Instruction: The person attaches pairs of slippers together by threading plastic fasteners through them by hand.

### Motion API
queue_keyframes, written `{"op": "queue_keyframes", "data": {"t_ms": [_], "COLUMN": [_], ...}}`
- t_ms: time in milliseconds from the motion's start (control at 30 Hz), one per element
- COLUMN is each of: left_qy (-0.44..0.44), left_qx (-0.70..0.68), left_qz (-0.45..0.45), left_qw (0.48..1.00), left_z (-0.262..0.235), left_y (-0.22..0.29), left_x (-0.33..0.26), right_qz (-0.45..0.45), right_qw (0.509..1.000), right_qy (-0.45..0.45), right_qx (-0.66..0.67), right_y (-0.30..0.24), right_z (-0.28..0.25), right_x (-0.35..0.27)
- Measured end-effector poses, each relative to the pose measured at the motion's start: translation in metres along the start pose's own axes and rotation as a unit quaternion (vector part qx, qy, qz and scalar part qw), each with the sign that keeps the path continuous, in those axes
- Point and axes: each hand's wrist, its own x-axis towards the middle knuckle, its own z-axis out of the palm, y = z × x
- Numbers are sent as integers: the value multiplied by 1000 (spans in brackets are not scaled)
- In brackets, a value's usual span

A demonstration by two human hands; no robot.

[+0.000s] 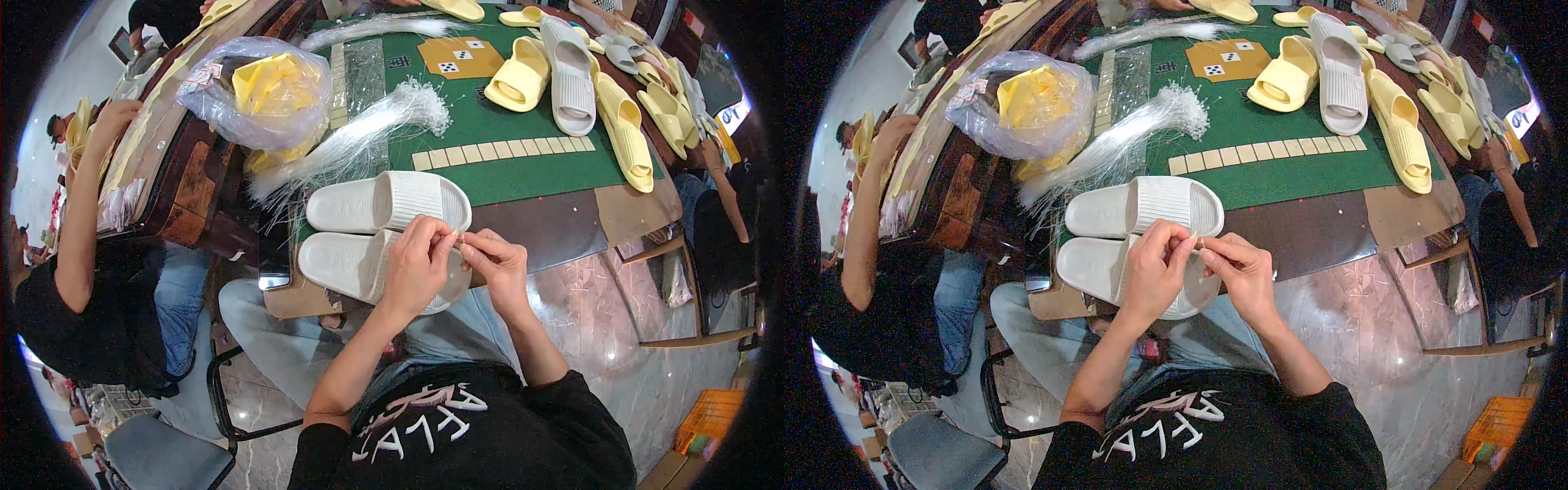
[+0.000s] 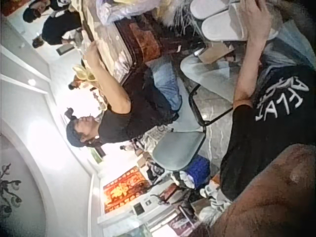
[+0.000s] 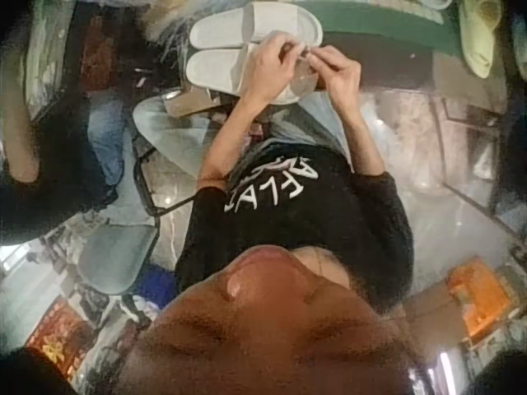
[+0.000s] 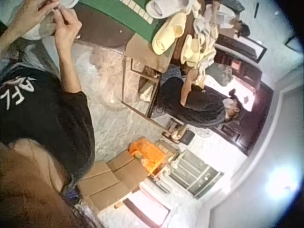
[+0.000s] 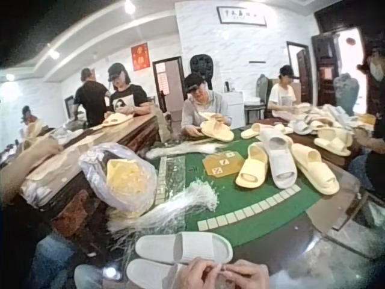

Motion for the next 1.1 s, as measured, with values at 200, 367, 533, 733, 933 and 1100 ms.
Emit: {"op": "queue_keyframes", "data": {"t_ms": [200, 367, 533, 733, 933, 1100], "left_qy": [29, 12, -1, -44, -74, -87], "left_qx": [-60, -69, -61, -46, -56, -64], "left_qz": [14, 33, -4, -57, -108, -111], "left_qw": [998, 997, 998, 996, 990, 988], "left_z": [5, 0, 0, -3, -3, -1], "left_y": [0, -3, -3, 1, 5, 4], "left_x": [-1, -7, -7, -6, -4, -3], "right_qz": [-13, 7, 61, 67, 77, 81], "right_qw": [999, 1000, 993, 985, 982, 981], "right_qy": [10, 13, 17, -3, 1, 3], "right_qx": [-50, 4, 96, 161, 171, 175], "right_y": [-7, 2, 19, 28, 26, 26], "right_z": [2, 3, 5, 5, 5, 4], "right_x": [1, -1, 2, 1, 2, 1]}}
